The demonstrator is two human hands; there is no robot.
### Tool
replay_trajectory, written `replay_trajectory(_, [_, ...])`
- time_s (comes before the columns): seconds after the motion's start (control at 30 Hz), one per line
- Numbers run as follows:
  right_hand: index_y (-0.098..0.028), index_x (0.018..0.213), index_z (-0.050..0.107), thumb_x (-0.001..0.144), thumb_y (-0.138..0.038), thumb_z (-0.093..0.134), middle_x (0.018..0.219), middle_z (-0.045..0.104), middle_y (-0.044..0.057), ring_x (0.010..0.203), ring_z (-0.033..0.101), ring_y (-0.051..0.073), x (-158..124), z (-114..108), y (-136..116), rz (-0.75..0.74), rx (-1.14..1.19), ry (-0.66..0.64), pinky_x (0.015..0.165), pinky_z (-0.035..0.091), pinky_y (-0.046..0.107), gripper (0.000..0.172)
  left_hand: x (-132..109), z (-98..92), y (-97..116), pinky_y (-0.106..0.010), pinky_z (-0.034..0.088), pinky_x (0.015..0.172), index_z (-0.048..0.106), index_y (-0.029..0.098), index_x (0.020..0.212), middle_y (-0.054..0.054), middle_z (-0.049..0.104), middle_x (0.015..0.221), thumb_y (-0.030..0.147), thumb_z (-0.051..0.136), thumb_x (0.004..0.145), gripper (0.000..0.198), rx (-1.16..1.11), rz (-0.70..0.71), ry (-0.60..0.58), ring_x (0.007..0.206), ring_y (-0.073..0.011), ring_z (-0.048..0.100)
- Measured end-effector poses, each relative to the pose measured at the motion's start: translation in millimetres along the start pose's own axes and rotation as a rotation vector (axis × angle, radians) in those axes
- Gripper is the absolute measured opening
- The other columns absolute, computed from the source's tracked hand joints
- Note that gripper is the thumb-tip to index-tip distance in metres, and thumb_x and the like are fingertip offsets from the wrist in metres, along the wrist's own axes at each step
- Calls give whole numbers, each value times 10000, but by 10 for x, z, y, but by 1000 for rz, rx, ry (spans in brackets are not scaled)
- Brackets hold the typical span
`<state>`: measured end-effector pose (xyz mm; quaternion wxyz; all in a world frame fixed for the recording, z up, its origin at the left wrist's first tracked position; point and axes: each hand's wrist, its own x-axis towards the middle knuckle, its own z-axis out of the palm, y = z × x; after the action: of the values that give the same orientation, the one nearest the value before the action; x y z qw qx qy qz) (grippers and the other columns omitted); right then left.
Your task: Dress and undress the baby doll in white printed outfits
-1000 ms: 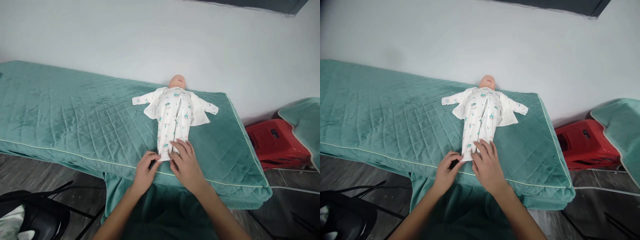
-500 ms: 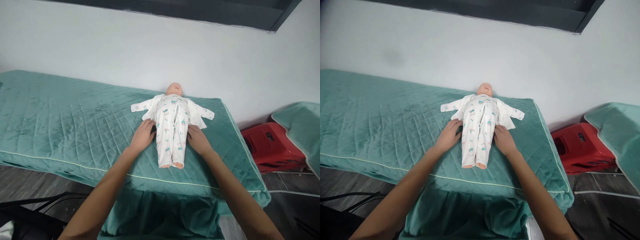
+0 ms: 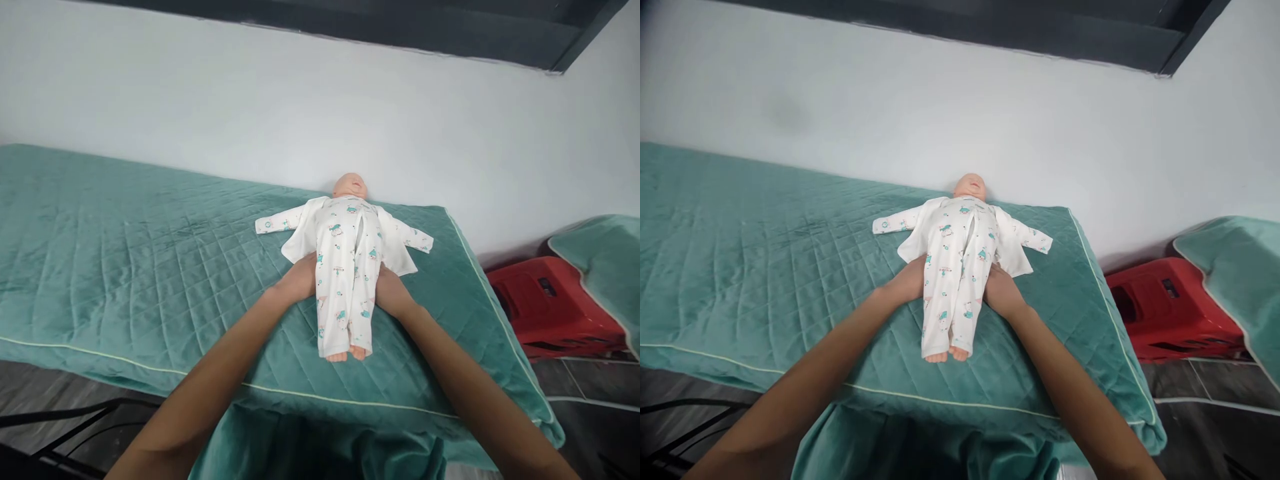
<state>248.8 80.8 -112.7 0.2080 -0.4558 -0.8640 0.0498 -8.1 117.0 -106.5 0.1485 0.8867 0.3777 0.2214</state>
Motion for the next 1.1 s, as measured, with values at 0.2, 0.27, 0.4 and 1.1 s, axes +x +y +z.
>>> replay_trajectory(0.2, [-151, 1273, 651, 921, -269, 527, 1271, 693, 177, 1201, 638, 319, -26, 84, -17, -20, 83, 84, 1023, 535, 508, 392, 2, 14, 21, -506, 508, 1038, 687, 151, 1068, -151, 715, 1194, 230, 637, 862, 227, 0, -46, 31, 1151, -334, 647])
replay_trajectory(0.27, [-130, 1277, 644, 934, -270, 509, 1288, 683, 191, 1220, 630, 318, -4, 90, -36, 15, 74, 113, 1044, 525, 494, 394, 3, 30, 34, -511, 494, 1060, 685, 159, 1075, -142, 716, 1189, 239, 654, 853, 238, -9, -48, 54, 1175, -337, 633])
replay_trajectory(0.4, [-132, 1274, 639, 919, -281, 541, 1296, 678, 185, 1241, 619, 323, 22, 74, -66, 79, 63, 149, 1061, 516, 491, 397, -5, 47, 71, -502, 477, 1080, 680, 158, 1098, -135, 710, 1182, 277, 650, 864, 264, -43, -65, 102, 1210, -338, 605])
replay_trajectory(1.1, [-125, 998, 702, 924, -191, 519, 958, 704, 161, 948, 615, 305, -148, -115, -105, 151, -231, 26, 835, 479, 431, 208, -570, -176, 117, -500, 424, 1102, 766, 276, 1035, -45, 742, 1175, 115, 437, 939, 379, 218, 41, 108, 1337, -263, 543])
